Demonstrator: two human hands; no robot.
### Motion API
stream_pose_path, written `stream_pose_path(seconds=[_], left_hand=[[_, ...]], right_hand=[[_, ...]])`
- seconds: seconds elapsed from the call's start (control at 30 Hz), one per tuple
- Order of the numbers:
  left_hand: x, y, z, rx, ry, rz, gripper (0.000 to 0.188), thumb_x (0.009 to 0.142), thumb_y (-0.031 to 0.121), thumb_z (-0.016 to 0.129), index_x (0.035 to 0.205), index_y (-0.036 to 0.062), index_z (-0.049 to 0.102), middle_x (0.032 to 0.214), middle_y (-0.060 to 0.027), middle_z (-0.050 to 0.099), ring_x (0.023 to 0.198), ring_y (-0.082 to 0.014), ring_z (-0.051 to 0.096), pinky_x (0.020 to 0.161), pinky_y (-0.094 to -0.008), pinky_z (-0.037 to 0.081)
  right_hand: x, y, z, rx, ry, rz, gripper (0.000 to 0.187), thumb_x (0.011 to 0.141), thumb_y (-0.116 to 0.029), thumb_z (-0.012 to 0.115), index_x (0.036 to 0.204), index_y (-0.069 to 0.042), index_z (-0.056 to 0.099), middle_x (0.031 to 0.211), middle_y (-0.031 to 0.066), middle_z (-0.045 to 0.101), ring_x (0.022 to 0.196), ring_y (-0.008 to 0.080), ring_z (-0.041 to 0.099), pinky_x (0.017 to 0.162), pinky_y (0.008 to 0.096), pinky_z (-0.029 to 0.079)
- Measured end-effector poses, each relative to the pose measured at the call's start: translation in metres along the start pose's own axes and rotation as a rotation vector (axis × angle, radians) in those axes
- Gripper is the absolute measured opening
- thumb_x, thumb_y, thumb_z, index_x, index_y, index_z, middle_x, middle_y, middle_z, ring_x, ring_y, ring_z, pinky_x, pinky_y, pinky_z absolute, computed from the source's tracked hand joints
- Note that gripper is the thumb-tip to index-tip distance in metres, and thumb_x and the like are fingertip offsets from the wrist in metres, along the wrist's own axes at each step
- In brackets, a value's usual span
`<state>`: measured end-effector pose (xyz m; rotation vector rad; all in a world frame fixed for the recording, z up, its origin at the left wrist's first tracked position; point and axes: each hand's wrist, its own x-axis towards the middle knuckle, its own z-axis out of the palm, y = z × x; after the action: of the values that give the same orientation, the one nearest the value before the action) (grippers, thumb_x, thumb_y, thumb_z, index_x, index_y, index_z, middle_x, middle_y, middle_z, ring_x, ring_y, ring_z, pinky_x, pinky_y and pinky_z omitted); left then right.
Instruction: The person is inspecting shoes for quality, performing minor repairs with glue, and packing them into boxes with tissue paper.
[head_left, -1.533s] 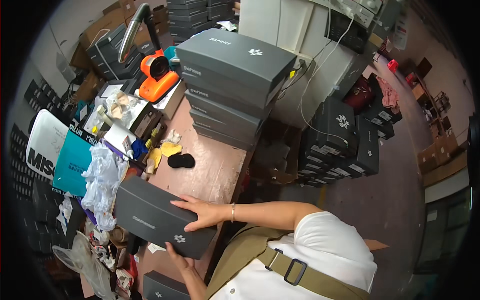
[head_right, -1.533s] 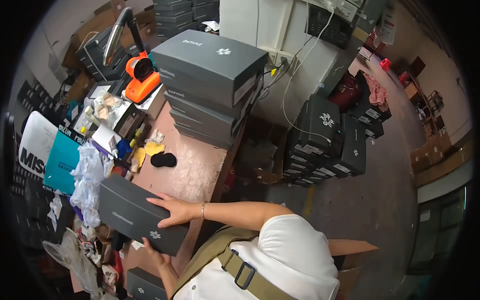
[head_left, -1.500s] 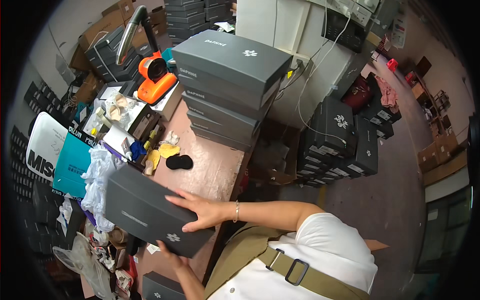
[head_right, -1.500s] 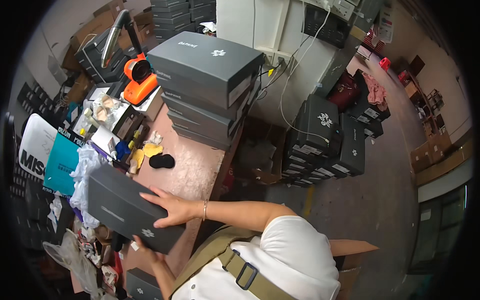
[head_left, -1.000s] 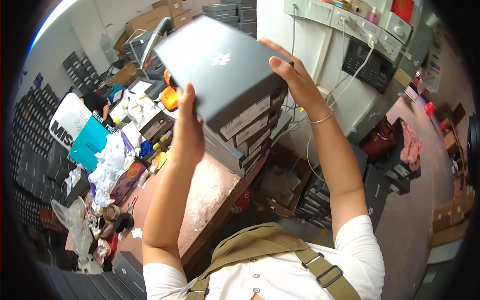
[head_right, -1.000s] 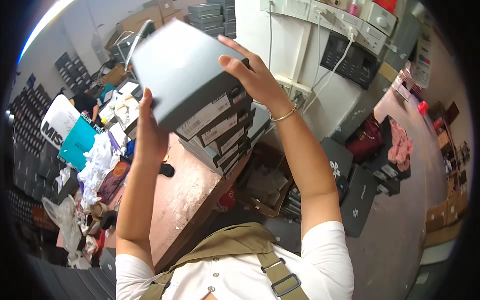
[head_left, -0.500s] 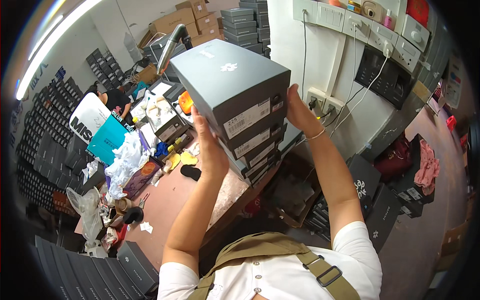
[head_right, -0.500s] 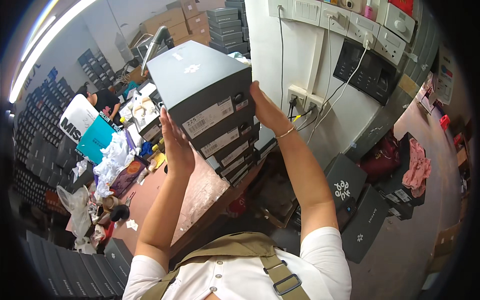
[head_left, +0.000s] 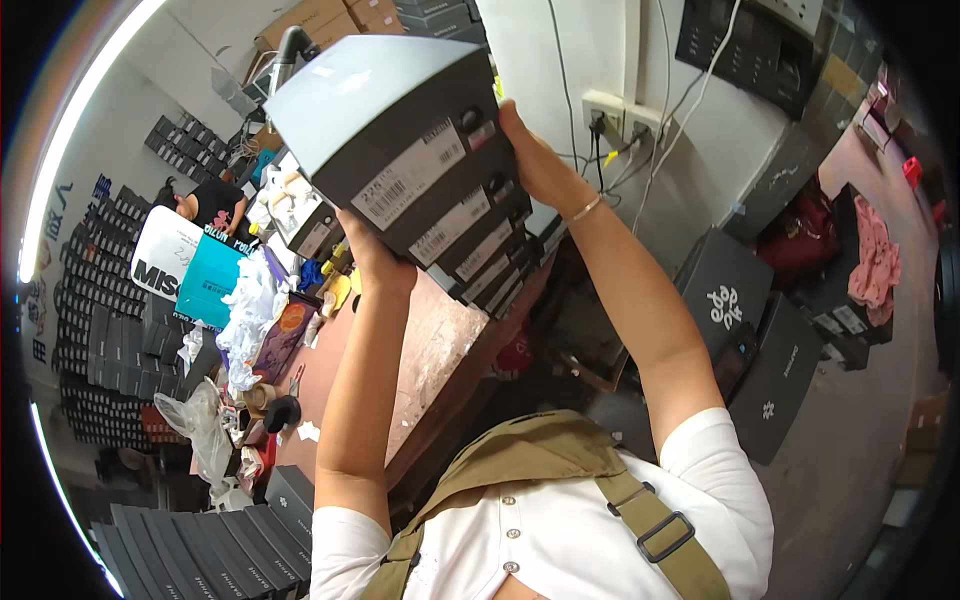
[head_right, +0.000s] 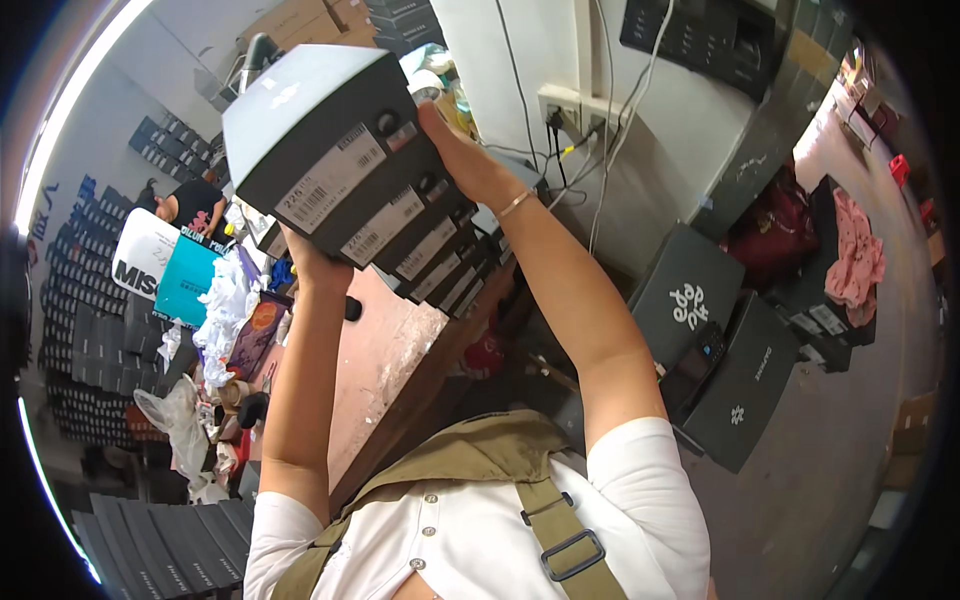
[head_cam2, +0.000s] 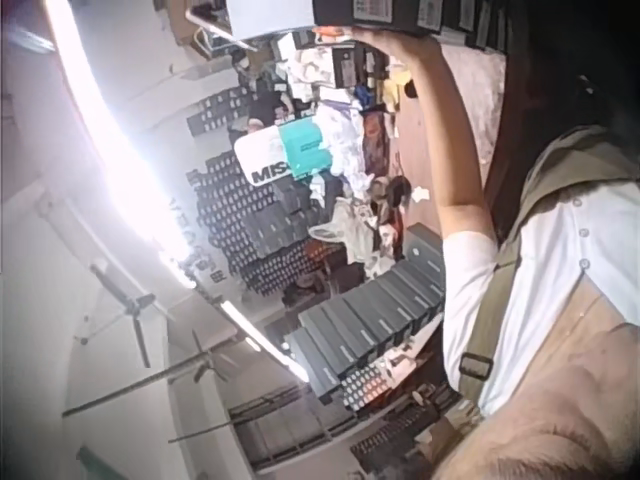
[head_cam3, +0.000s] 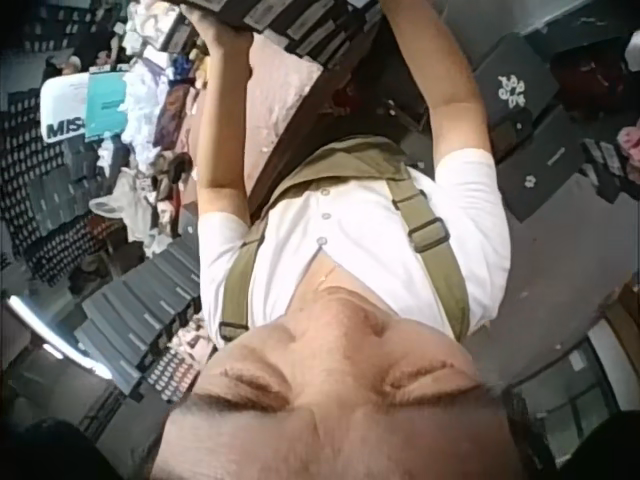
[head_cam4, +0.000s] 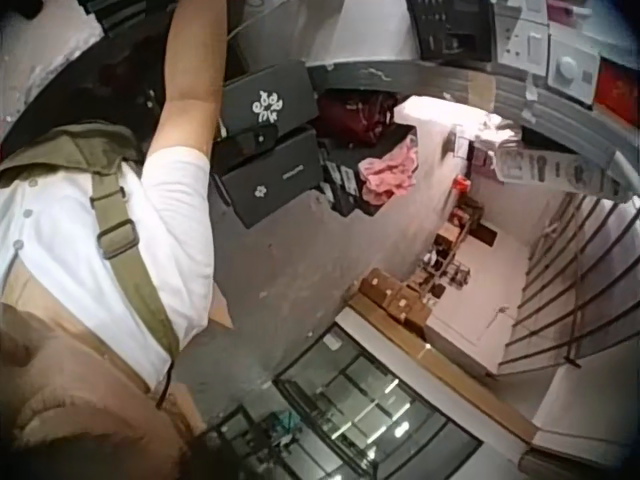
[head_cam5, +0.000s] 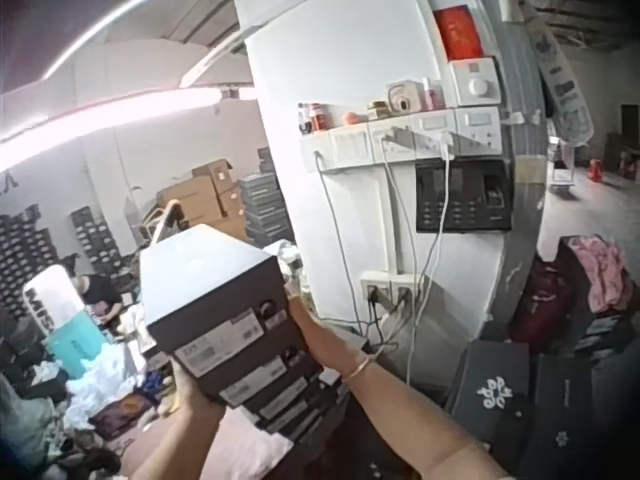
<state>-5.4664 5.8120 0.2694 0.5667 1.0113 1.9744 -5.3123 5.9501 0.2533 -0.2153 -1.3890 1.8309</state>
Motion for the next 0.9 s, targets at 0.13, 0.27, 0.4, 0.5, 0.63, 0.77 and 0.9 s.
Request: stream_pose_path(seconds=[0.13,0.27,0.4,0.5,0.63,0.77,0.9], left_hand=[[-0.001,-0.001,0.000,-0.009,-0.003,0.010,0.059,0.090,0.058,0.034,0.125,0.0113,0.045,0.122,-0.0070,0.050,0.113,-0.0229,0.048,0.094,-0.0365,0.041],[0.003,-0.002,-0.004,-0.001,0.005,-0.011,0.057,0.090,0.056,0.035,0.125,0.0122,0.045,0.123,-0.0056,0.050,0.114,-0.0219,0.048,0.094,-0.0363,0.042],[0.003,0.000,-0.013,0.016,-0.034,0.014,0.055,0.092,0.053,0.035,0.127,0.0116,0.043,0.125,-0.0063,0.050,0.117,-0.0216,0.047,0.096,-0.0355,0.041],[0.006,-0.004,-0.021,0.065,-0.060,0.061,0.053,0.093,0.051,0.034,0.127,0.0116,0.044,0.125,-0.0058,0.051,0.115,-0.0213,0.048,0.097,-0.0320,0.040],[-0.009,-0.009,-0.045,0.339,0.250,-0.062,0.077,0.085,0.068,0.033,0.140,0.0146,0.026,0.144,-0.0072,0.029,0.135,-0.0242,0.022,0.107,-0.0538,0.008],[-0.019,-0.060,-0.068,0.262,0.205,-0.382,0.074,0.085,0.065,0.037,0.140,0.0163,0.025,0.147,-0.0057,0.022,0.138,-0.0238,0.010,0.105,-0.0592,0.005],[-0.024,-0.085,-0.062,0.115,0.074,-0.212,0.055,0.089,0.053,0.041,0.131,0.0165,0.040,0.136,-0.0016,0.039,0.128,-0.0195,0.029,0.103,-0.0527,0.021]], right_hand=[[0.002,0.001,-0.003,-0.020,-0.030,0.001,0.072,0.089,-0.062,0.034,0.131,-0.003,0.041,0.124,0.0081,0.051,0.111,0.0134,0.047,0.094,0.0273,0.039],[0.002,0.004,-0.008,-0.099,-0.035,-0.052,0.075,0.089,-0.062,0.033,0.132,0.000,0.039,0.126,0.0094,0.049,0.113,0.0146,0.045,0.097,0.0265,0.036],[0.004,0.008,-0.006,-0.231,0.013,-0.103,0.083,0.087,-0.068,0.027,0.125,0.003,0.046,0.123,0.0116,0.051,0.115,0.0160,0.043,0.100,0.0267,0.030],[0.000,0.004,-0.009,-0.356,0.015,-0.122,0.085,0.087,-0.069,0.025,0.123,0.005,0.048,0.120,0.0149,0.053,0.112,0.0183,0.045,0.100,0.0283,0.031],[-0.011,0.005,-0.007,-0.495,0.118,-0.225,0.084,0.088,-0.068,0.024,0.118,0.005,0.051,0.116,0.0165,0.055,0.108,0.0205,0.047,0.099,0.0307,0.032],[-0.018,0.028,-0.016,-0.472,0.181,-0.149,0.083,0.087,-0.068,0.024,0.115,0.005,0.053,0.114,0.0164,0.056,0.108,0.0211,0.048,0.098,0.0312,0.033],[-0.021,0.032,-0.008,-0.449,0.221,-0.115,0.085,0.087,-0.069,0.024,0.117,0.005,0.052,0.115,0.0164,0.056,0.110,0.0217,0.048,0.098,0.0308,0.033]])
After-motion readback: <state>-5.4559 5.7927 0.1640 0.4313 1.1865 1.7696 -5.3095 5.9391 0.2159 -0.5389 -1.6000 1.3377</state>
